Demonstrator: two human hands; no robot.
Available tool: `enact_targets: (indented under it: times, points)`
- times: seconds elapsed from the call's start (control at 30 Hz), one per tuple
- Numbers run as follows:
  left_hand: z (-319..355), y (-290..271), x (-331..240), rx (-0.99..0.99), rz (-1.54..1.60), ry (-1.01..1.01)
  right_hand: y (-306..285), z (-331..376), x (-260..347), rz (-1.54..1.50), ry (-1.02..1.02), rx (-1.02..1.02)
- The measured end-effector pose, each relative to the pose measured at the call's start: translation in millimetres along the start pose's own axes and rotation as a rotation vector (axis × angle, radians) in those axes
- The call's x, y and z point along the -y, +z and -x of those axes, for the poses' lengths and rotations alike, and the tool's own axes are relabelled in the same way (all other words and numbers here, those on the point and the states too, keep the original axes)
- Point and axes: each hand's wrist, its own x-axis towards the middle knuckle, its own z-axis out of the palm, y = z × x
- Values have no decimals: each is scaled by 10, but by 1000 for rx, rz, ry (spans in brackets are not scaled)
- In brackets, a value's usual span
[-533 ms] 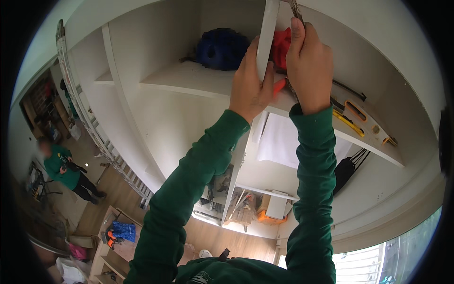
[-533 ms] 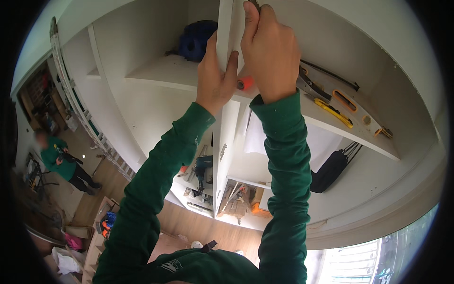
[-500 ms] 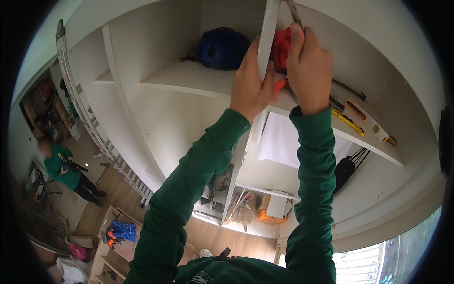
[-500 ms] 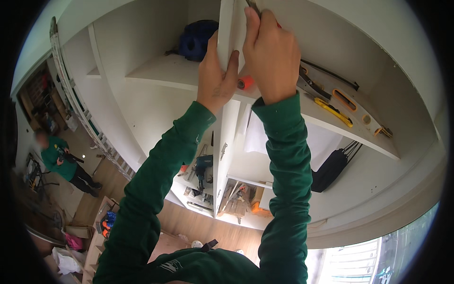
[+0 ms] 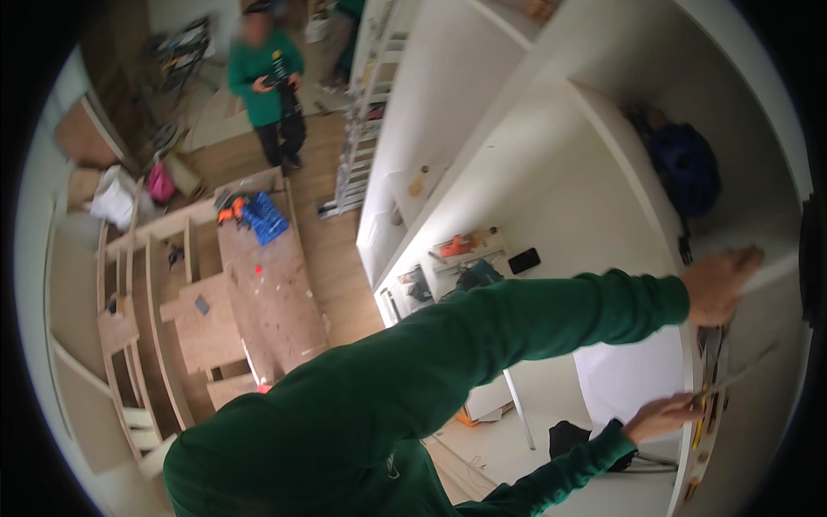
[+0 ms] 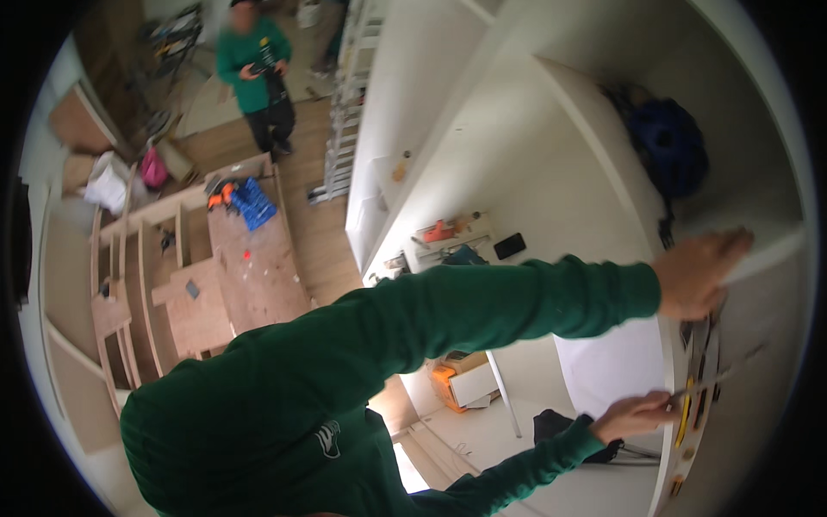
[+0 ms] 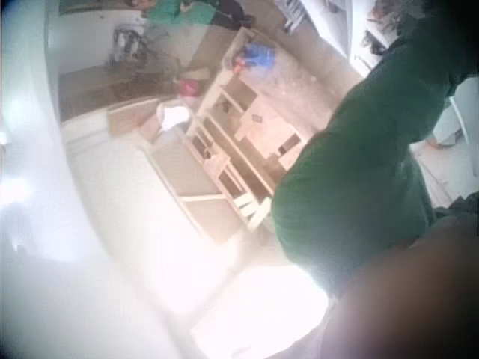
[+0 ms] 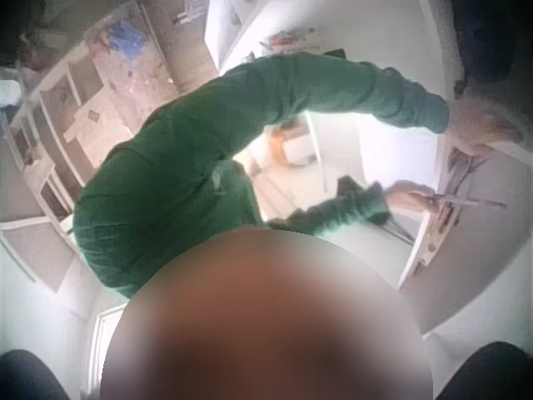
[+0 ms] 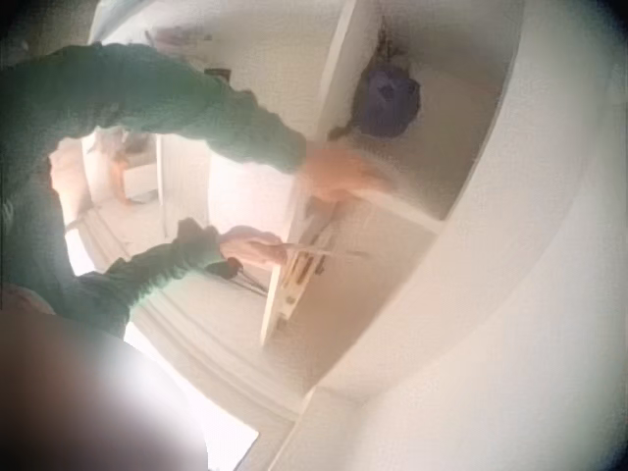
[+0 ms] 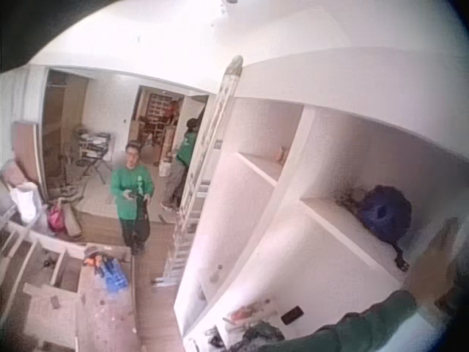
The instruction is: The person assembles a white shelving unit by hand, using a sanding block to smooth edges and a metal ruler to measure and mark sections. The person also briefly handles a power drill. The task takes place in a workshop with tools and materials visible.
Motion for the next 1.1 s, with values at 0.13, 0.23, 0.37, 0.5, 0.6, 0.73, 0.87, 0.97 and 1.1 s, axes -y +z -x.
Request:
enact_targets:
  times: [0.13,0.23,0.37,0.5,0.6,0.73,0.87,0.97,1.1]
  points:
    - [48,94,26,6,-21,-12,-292,211,-496,349,-19,211]
    - [69,162,45,-6,-13,-11,-462,49,-659,670,-231,315]
    - [36,226,63,-20,-24,-6,-456,-217,-623,810,-349,418]
    - [39,301,70,-9,-41,-26,-322,-395,-527,640,-301,472]
    - [56,379,93,-61,-4,-35,-281,-571,-480,666,-206,497]
    - [50,487,119,-82,-13,-27,-194,-907,-444,610,-237,579]
    - [22,474,84,-36,-30,-53,61,-1143,-420,538,-187,730]
    - [10,325,5,-39,-53,-53,309,-1262,-403,584,-136,817]
    - [284,-148,-184,-142,-286,17,602,-1397,-431,725,-73,794]
